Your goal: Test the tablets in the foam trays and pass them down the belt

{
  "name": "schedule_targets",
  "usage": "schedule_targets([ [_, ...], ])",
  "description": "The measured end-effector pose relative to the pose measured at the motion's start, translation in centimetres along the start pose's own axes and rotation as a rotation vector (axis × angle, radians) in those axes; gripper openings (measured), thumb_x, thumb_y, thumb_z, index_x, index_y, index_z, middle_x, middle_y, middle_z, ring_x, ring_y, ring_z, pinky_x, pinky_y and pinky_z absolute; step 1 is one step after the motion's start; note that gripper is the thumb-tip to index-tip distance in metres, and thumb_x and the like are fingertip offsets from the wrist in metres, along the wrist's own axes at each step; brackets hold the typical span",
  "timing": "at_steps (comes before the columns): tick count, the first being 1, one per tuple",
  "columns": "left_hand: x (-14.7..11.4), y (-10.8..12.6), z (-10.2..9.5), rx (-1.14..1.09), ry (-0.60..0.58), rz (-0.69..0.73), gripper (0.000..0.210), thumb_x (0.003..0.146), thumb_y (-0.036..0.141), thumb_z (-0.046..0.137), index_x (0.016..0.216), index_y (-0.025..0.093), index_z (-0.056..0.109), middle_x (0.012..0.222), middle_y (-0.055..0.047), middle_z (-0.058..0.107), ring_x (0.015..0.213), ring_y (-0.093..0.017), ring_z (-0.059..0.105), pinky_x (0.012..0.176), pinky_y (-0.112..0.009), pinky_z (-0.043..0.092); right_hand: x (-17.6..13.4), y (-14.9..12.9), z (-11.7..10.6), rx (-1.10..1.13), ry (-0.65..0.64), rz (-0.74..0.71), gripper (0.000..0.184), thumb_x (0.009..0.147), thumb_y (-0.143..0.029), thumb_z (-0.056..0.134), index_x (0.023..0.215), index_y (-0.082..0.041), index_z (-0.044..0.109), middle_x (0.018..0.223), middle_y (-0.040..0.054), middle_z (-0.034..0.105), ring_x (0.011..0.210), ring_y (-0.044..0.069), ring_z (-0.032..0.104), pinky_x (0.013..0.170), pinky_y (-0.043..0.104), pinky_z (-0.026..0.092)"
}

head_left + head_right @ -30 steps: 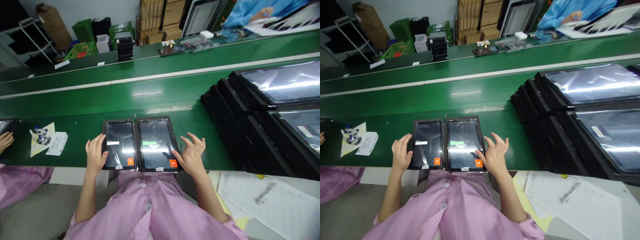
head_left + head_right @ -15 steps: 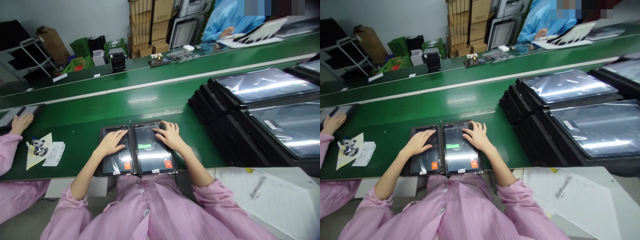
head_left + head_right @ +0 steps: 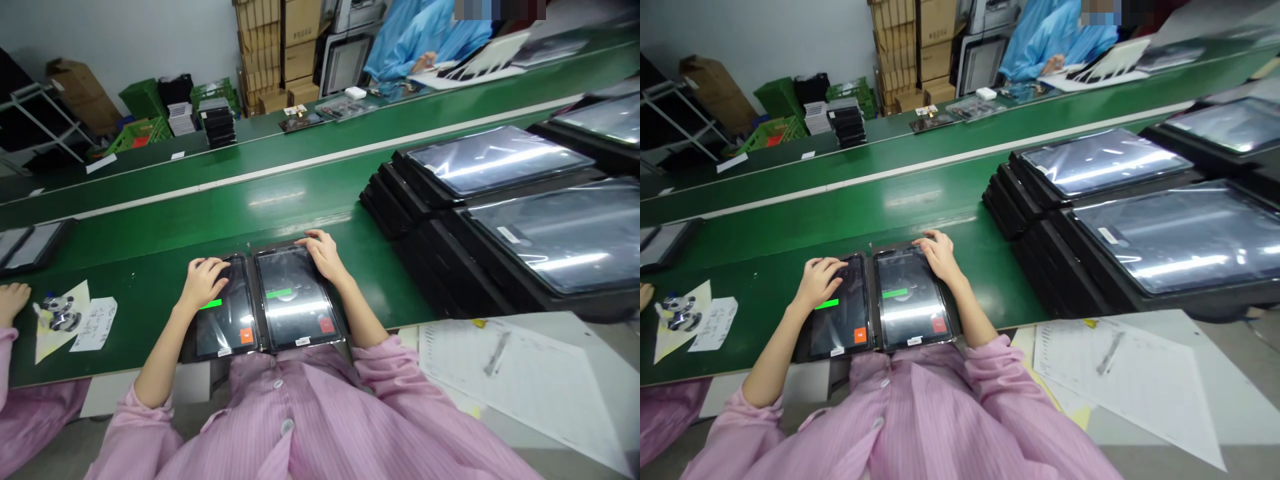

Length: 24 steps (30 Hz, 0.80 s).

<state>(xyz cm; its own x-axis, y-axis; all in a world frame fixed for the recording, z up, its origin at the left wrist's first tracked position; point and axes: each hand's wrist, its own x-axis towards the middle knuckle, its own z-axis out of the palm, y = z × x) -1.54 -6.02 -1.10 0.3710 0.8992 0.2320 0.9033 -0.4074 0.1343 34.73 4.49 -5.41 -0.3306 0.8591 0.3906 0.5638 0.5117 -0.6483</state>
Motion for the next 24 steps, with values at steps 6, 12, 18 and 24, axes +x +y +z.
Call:
schedule_targets([
  [6, 0.2, -1.3, 0.8, 0.024, 0.024, -0.059, 0.061, 0.101, 0.062, 0.022, 0.125, 0.029, 0.067, 0.127, -0.013, 0.059, 0.119, -0.032, 0.055, 0.112, -0.063, 0.019, 0.3, 1.9, 1.9, 0.205, 0.096, -0.048, 0.071, 0.103, -0.064, 0.024, 0.086, -0.025, 0.082, 0.121, 0.0116, 0.06, 0.114, 0.03, 0.055, 0.105, 0.049, 0.041],
  [12, 3.5, -2.9, 0.8, -0.26, 0.077, -0.099, 0.089, 0.091, 0.079, 0.002, 0.128, 0.019, 0.055, 0.126, -0.017, 0.06, 0.119, -0.031, 0.056, 0.108, -0.05, 0.036, -0.1, 1.6, 1.9, 0.163, 0.107, -0.075, 0.066, 0.102, -0.063, 0.028, 0.093, -0.027, 0.082, 0.122, 0.0115, 0.058, 0.115, 0.031, 0.053, 0.105, 0.053, 0.039],
  [18, 6.9, -2.3, 0.8, -0.307, -0.206, 0.018, 0.078, 0.101, 0.062, 0.003, 0.131, 0.022, 0.062, 0.123, -0.011, 0.066, 0.111, -0.027, 0.059, 0.097, -0.04, 0.044, -0.1, 1.4, 1.7, 0.293, 0.219, -0.032, 0.064, 0.103, -0.062, 0.03, 0.096, -0.025, 0.081, 0.115, 0.0104, 0.058, 0.109, 0.028, 0.057, 0.1, 0.047, 0.045],
  [24, 7.3, -0.6, 1.2, -0.018, -0.195, 0.049, 0.055, 0.104, 0.053, 0.021, 0.117, 0.024, 0.066, 0.118, -0.008, 0.068, 0.104, -0.027, 0.063, 0.1, -0.045, 0.039, 0.2, 0.6, 2.0, 0.278, 0.214, -0.032, 0.067, 0.103, -0.063, 0.028, 0.09, -0.024, 0.08, 0.108, 0.0095, 0.06, 0.104, 0.026, 0.058, 0.097, 0.046, 0.045],
])
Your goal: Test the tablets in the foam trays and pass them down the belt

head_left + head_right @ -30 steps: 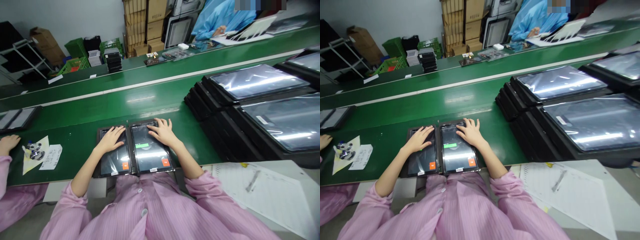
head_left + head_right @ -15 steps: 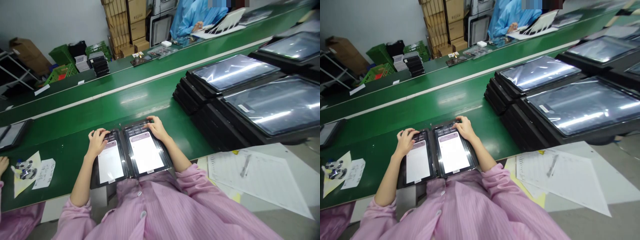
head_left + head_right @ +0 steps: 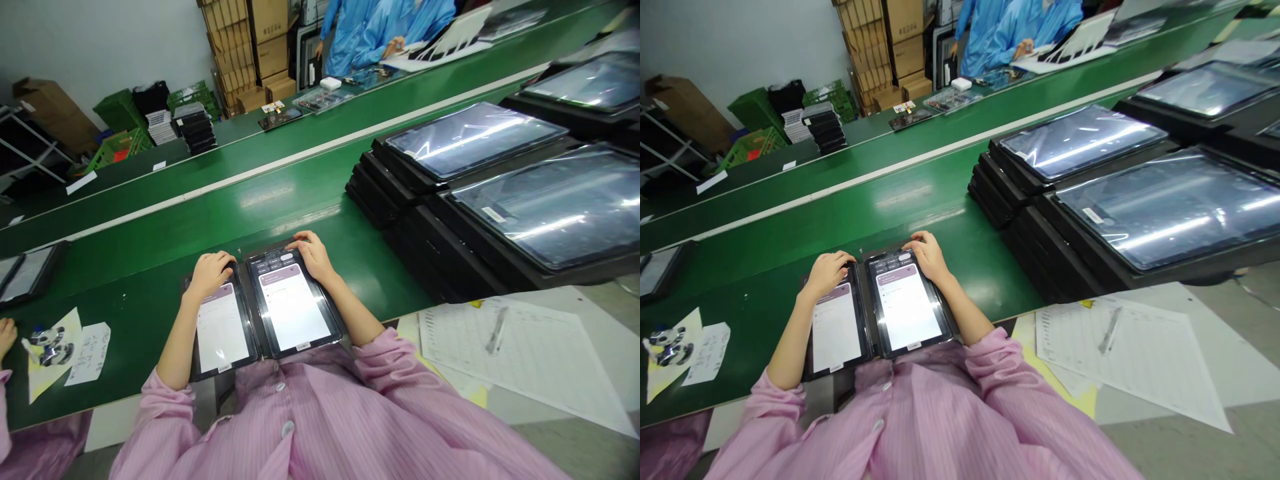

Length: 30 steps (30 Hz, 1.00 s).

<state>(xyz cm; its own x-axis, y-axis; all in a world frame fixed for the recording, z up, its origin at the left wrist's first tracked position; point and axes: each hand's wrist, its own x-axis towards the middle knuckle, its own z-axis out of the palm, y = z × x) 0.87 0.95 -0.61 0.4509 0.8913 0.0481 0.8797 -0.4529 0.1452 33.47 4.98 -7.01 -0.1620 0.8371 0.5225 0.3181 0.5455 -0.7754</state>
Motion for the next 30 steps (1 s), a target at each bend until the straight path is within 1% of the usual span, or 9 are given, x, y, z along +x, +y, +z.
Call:
schedule_targets([
  [4, 0.1, 0.1, -0.2, 0.046, 0.049, -0.02, 0.052, 0.104, 0.056, 0.022, 0.103, 0.024, 0.063, 0.107, -0.006, 0.071, 0.097, -0.026, 0.065, 0.109, -0.05, 0.03, 0.0, -0.2, 0.1, -0.019, -0.01, -0.008, 0.068, 0.104, -0.063, 0.026, 0.092, -0.022, 0.079, 0.109, 0.0103, 0.06, 0.105, 0.026, 0.058, 0.097, 0.045, 0.045],
  [8, -0.1, -0.5, -0.2, -0.048, 0.061, -0.06, 0.055, 0.104, 0.054, 0.011, 0.106, 0.025, 0.059, 0.104, -0.004, 0.074, 0.096, -0.024, 0.067, 0.113, -0.051, 0.026, 0.1, -0.2, -0.1, -0.073, -0.001, 0.009, 0.066, 0.105, -0.059, 0.022, 0.097, -0.021, 0.075, 0.109, 0.0105, 0.061, 0.106, 0.026, 0.058, 0.098, 0.043, 0.045],
  [13, 0.0, 0.1, -0.4, -0.002, 0.051, -0.082, 0.06, 0.104, 0.055, 0.011, 0.1, 0.025, 0.063, 0.106, -0.004, 0.073, 0.1, -0.025, 0.067, 0.117, -0.056, 0.019, 0.0, 0.2, -0.1, -0.318, 0.024, 0.122, 0.053, 0.106, -0.05, 0.026, 0.1, -0.019, 0.069, 0.099, 0.0119, 0.061, 0.098, 0.028, 0.056, 0.091, 0.042, 0.046],
  [16, -0.2, 1.0, -0.6, -0.024, 0.049, -0.073, 0.06, 0.105, 0.054, 0.013, 0.11, 0.028, 0.067, 0.114, -0.004, 0.072, 0.103, -0.025, 0.067, 0.119, -0.061, 0.012, -0.1, 0.2, 0.0, -0.513, 0.007, 0.216, 0.047, 0.105, -0.045, 0.033, 0.085, -0.019, 0.068, 0.093, 0.0123, 0.058, 0.091, 0.028, 0.054, 0.084, 0.042, 0.046],
  [19, -0.7, 1.8, -0.5, -0.082, 0.007, -0.025, 0.06, 0.105, 0.051, 0.011, 0.13, 0.032, 0.062, 0.127, -0.005, 0.067, 0.118, -0.027, 0.061, 0.12, -0.067, 0.001, -0.2, 0.0, 0.1, -0.571, -0.007, 0.225, 0.047, 0.104, -0.042, 0.036, 0.074, -0.02, 0.065, 0.089, 0.0116, 0.057, 0.088, 0.028, 0.053, 0.082, 0.041, 0.046],
  [22, -0.9, 2.1, 0.0, -0.113, -0.06, 0.013, 0.059, 0.106, 0.05, 0.012, 0.138, 0.033, 0.059, 0.136, -0.007, 0.062, 0.128, -0.029, 0.053, 0.118, -0.072, -0.003, -0.1, 0.4, 0.1, -0.429, -0.001, 0.223, 0.052, 0.104, -0.046, 0.033, 0.07, -0.021, 0.063, 0.085, 0.0105, 0.056, 0.088, 0.026, 0.054, 0.084, 0.041, 0.046],
  [24, -0.9, 2.1, 0.3, -0.122, -0.08, 0.02, 0.059, 0.106, 0.05, 0.013, 0.138, 0.034, 0.059, 0.136, -0.008, 0.06, 0.128, -0.029, 0.052, 0.117, -0.072, -0.004, 0.0, 0.9, 0.0, -0.248, 0.012, 0.252, 0.057, 0.102, -0.056, 0.031, 0.07, -0.021, 0.063, 0.083, 0.0094, 0.057, 0.087, 0.026, 0.057, 0.087, 0.043, 0.047],
  [28, -1.0, 1.9, 0.7, -0.128, -0.099, 0.015, 0.057, 0.106, 0.051, 0.015, 0.137, 0.036, 0.061, 0.136, -0.007, 0.059, 0.127, -0.029, 0.051, 0.118, -0.07, -0.005, 0.2, 1.5, 0.2, 0.243, 0.068, 0.364, 0.07, 0.091, -0.081, 0.031, 0.087, -0.022, 0.068, 0.094, 0.0082, 0.065, 0.091, 0.025, 0.062, 0.09, 0.043, 0.051],
  [30, -1.1, 1.5, 0.9, -0.131, -0.098, 0.01, 0.055, 0.106, 0.049, 0.017, 0.138, 0.036, 0.06, 0.136, -0.007, 0.058, 0.127, -0.029, 0.05, 0.119, -0.068, 0.001, 0.3, 1.1, 0.5, 0.5, 0.051, 0.418, 0.075, 0.087, -0.086, 0.031, 0.094, -0.022, 0.067, 0.1, 0.0094, 0.068, 0.095, 0.025, 0.064, 0.09, 0.042, 0.053],
])
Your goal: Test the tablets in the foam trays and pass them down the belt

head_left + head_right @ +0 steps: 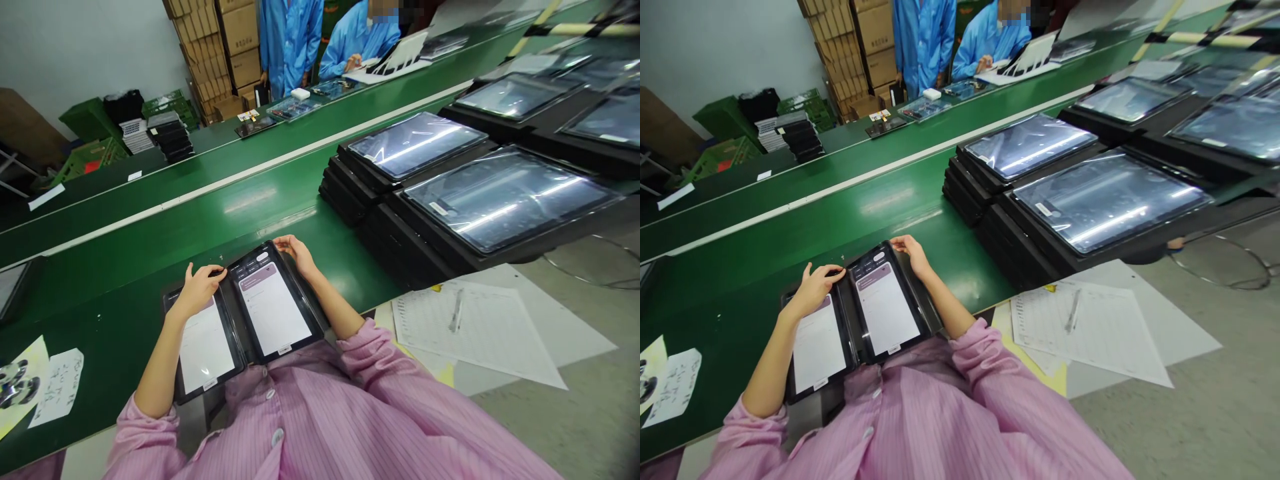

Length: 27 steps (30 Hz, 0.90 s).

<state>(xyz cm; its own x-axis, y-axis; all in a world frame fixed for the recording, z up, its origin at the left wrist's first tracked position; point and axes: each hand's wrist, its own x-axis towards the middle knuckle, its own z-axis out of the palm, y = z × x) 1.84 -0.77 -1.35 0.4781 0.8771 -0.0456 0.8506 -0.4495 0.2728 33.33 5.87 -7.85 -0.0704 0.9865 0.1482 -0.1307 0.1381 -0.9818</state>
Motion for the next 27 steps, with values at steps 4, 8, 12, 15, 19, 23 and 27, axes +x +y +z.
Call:
schedule_targets([
  [4, -0.4, -1.4, 0.1, 0.0, 0.01, -0.077, 0.051, 0.105, 0.047, 0.023, 0.139, 0.037, 0.06, 0.133, -0.01, 0.052, 0.124, -0.032, 0.048, 0.111, -0.06, 0.033, -0.1, -0.5, 0.7, 0.197, -0.082, 0.075, 0.081, 0.087, -0.089, 0.026, 0.1, -0.02, 0.067, 0.102, 0.0121, 0.069, 0.1, 0.026, 0.065, 0.092, 0.043, 0.053],
  [8, -0.9, -2.9, -0.8, -0.084, -0.024, -0.173, 0.049, 0.102, 0.046, 0.031, 0.146, 0.036, 0.052, 0.121, -0.009, 0.053, 0.112, -0.028, 0.054, 0.103, -0.051, 0.044, -0.3, -0.4, 0.3, -0.126, 0.034, -0.095, 0.077, 0.089, -0.086, 0.028, 0.092, -0.021, 0.07, 0.102, 0.0104, 0.065, 0.103, 0.025, 0.061, 0.097, 0.043, 0.05],
  [12, -1.4, -3.8, -1.8, -0.223, -0.03, -0.112, 0.057, 0.101, 0.041, 0.036, 0.157, 0.032, 0.034, 0.121, -0.006, 0.06, 0.111, -0.023, 0.059, 0.101, -0.039, 0.047, -0.7, -0.5, 0.1, -0.526, 0.023, -0.32, 0.077, 0.098, -0.074, 0.021, 0.088, -0.023, 0.078, 0.117, 0.0105, 0.059, 0.114, 0.026, 0.053, 0.107, 0.045, 0.041],
  [15, -1.5, -3.9, -2.0, -0.191, -0.017, -0.089, 0.061, 0.097, 0.043, 0.044, 0.157, 0.031, 0.035, 0.122, -0.006, 0.063, 0.113, -0.024, 0.06, 0.098, -0.038, 0.049, -1.1, -0.8, 0.3, -0.673, -0.092, -0.361, 0.066, 0.102, -0.064, 0.028, 0.09, -0.026, 0.081, 0.13, 0.0094, 0.055, 0.123, 0.03, 0.045, 0.11, 0.051, 0.034],
  [19, -1.7, -3.9, -2.4, -0.236, -0.032, -0.162, 0.059, 0.099, 0.044, 0.038, 0.156, 0.031, 0.037, 0.129, -0.004, 0.065, 0.117, -0.025, 0.061, 0.102, -0.039, 0.048, -1.4, -1.0, -0.1, -0.725, -0.12, -0.359, 0.053, 0.103, -0.056, 0.034, 0.098, -0.03, 0.08, 0.137, 0.0083, 0.052, 0.128, 0.032, 0.04, 0.112, 0.056, 0.03],
  [23, -2.5, -3.7, -2.7, -0.317, -0.08, -0.175, 0.064, 0.098, 0.055, 0.041, 0.157, 0.032, 0.034, 0.146, -0.004, 0.057, 0.132, -0.027, 0.054, 0.111, -0.041, 0.042, -0.9, -0.5, -1.4, -0.61, -0.112, -0.327, 0.051, 0.103, -0.059, 0.034, 0.12, -0.029, 0.072, 0.128, 0.0098, 0.054, 0.123, 0.031, 0.046, 0.112, 0.053, 0.033],
  [27, -3.2, -3.5, -2.5, -0.26, -0.113, -0.075, 0.098, 0.077, 0.06, 0.073, 0.159, 0.028, 0.031, 0.158, -0.009, 0.043, 0.141, -0.034, 0.044, 0.114, -0.044, 0.039, -0.9, 0.1, -2.3, -0.631, -0.334, -0.203, 0.08, 0.081, -0.07, 0.068, 0.147, -0.029, 0.048, 0.138, 0.0123, 0.049, 0.132, 0.037, 0.038, 0.115, 0.059, 0.028],
])
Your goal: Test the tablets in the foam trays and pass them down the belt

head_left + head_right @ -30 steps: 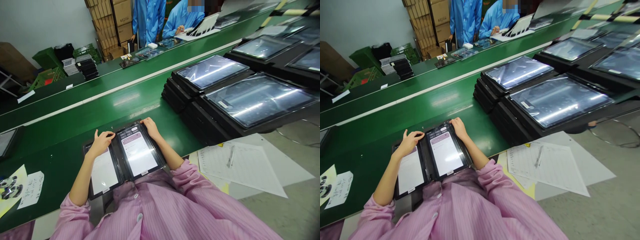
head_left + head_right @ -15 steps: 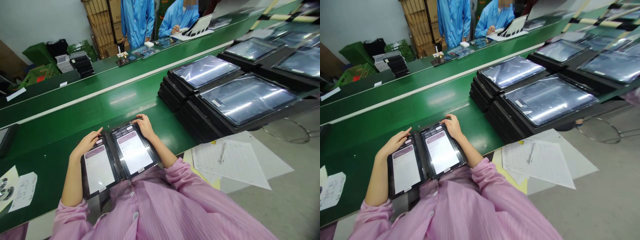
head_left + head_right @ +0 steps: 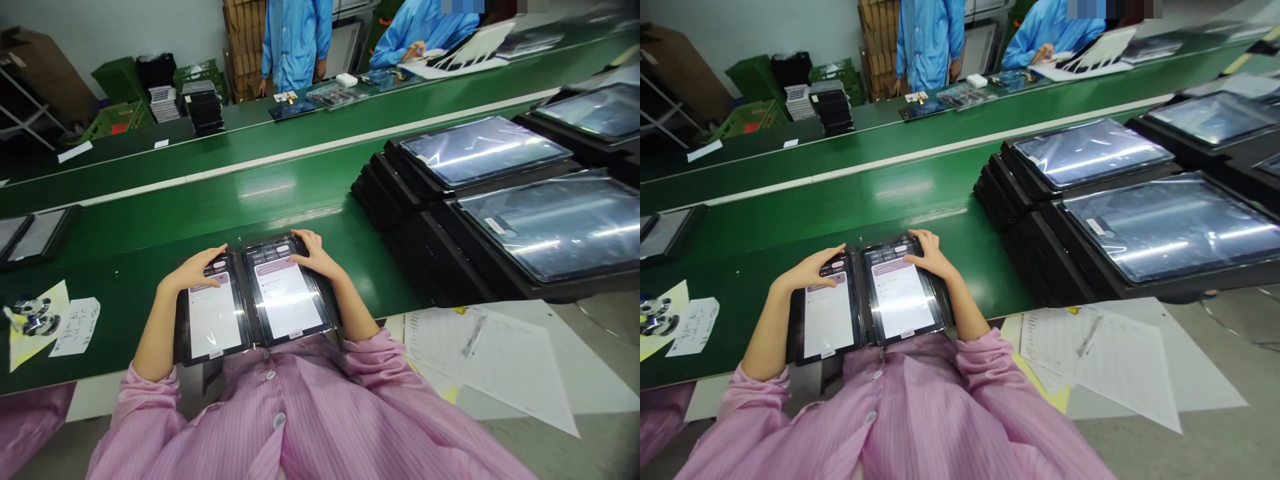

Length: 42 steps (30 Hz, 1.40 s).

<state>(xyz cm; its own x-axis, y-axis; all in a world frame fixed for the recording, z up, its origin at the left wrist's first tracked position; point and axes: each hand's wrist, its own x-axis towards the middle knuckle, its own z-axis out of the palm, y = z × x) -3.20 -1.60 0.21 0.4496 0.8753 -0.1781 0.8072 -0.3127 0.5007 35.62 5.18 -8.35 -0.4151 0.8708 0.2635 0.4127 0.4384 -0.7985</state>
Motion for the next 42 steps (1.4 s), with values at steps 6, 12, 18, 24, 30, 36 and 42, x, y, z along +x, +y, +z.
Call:
schedule_targets([
  [6, 1.7, 0.4, 0.0, 0.057, 0.102, -0.075, 0.058, 0.083, 0.04, 0.069, 0.139, 0.032, 0.057, 0.133, -0.002, 0.067, 0.121, -0.028, 0.063, 0.102, -0.039, 0.049, 0.2, 0.4, 0.5, 0.001, 0.034, 0.006, 0.094, 0.072, -0.054, 0.08, 0.151, -0.025, 0.04, 0.138, 0.0143, 0.054, 0.129, 0.037, 0.043, 0.111, 0.06, 0.034],
  [12, 4.0, 0.9, -0.7, 0.18, 0.181, -0.146, 0.036, 0.097, 0.031, 0.044, 0.125, 0.029, 0.067, 0.103, -0.001, 0.079, 0.101, -0.025, 0.072, 0.088, -0.036, 0.052, 0.6, 1.7, 0.9, 0.251, 0.393, 0.19, 0.039, 0.087, -0.043, 0.056, 0.119, -0.021, 0.061, 0.097, 0.009, 0.069, 0.093, 0.026, 0.063, 0.092, 0.048, 0.052],
  [18, 0.9, 1.1, 0.1, 0.119, 0.011, -0.076, 0.072, 0.089, 0.055, 0.061, 0.152, 0.028, 0.04, 0.148, -0.01, 0.056, 0.133, -0.032, 0.055, 0.115, -0.052, 0.035, -3.5, 1.1, 1.6, 0.285, 0.229, 0.179, 0.057, 0.083, -0.053, 0.067, 0.132, -0.026, 0.053, 0.138, 0.0122, 0.053, 0.127, 0.03, 0.052, 0.109, 0.05, 0.042],
  [24, -1.1, 2.2, 1.5, 0.158, -0.092, -0.094, 0.108, 0.078, 0.063, 0.072, 0.161, 0.03, 0.011, 0.167, -0.017, 0.016, 0.153, -0.04, 0.016, 0.11, -0.078, -0.012, -5.3, 0.3, 1.4, 0.182, 0.12, 0.084, 0.072, 0.084, -0.054, 0.067, 0.144, -0.027, 0.041, 0.147, 0.0134, 0.04, 0.14, 0.033, 0.038, 0.118, 0.052, 0.031],
  [30, -1.1, 2.7, 1.5, 0.145, -0.12, -0.077, 0.108, 0.081, 0.06, 0.07, 0.162, 0.031, 0.005, 0.168, -0.018, 0.01, 0.155, -0.039, 0.01, 0.107, -0.079, -0.016, -5.2, -0.1, 1.1, 0.15, 0.089, 0.054, 0.081, 0.078, -0.054, 0.073, 0.146, -0.025, 0.04, 0.147, 0.0143, 0.039, 0.142, 0.035, 0.034, 0.121, 0.054, 0.026],
  [36, -1.2, 2.8, 1.3, 0.134, -0.123, -0.091, 0.108, 0.082, 0.059, 0.07, 0.162, 0.031, 0.003, 0.168, -0.017, 0.012, 0.154, -0.039, 0.012, 0.108, -0.078, -0.015, -5.1, 0.7, 2.0, 0.46, 0.313, 0.225, 0.057, 0.078, -0.046, 0.069, 0.129, -0.028, 0.052, 0.135, 0.0112, 0.054, 0.127, 0.031, 0.053, 0.113, 0.053, 0.04],
  [42, -1.2, 3.6, 1.3, 0.181, -0.125, -0.117, 0.108, 0.08, 0.056, 0.071, 0.162, 0.033, 0.005, 0.168, -0.015, 0.009, 0.155, -0.038, 0.01, 0.109, -0.076, -0.016, -5.1, 0.6, 2.1, 0.41, 0.353, 0.239, 0.033, 0.079, -0.04, 0.069, 0.108, -0.025, 0.067, 0.117, 0.0076, 0.057, 0.117, 0.026, 0.058, 0.113, 0.049, 0.041],
])
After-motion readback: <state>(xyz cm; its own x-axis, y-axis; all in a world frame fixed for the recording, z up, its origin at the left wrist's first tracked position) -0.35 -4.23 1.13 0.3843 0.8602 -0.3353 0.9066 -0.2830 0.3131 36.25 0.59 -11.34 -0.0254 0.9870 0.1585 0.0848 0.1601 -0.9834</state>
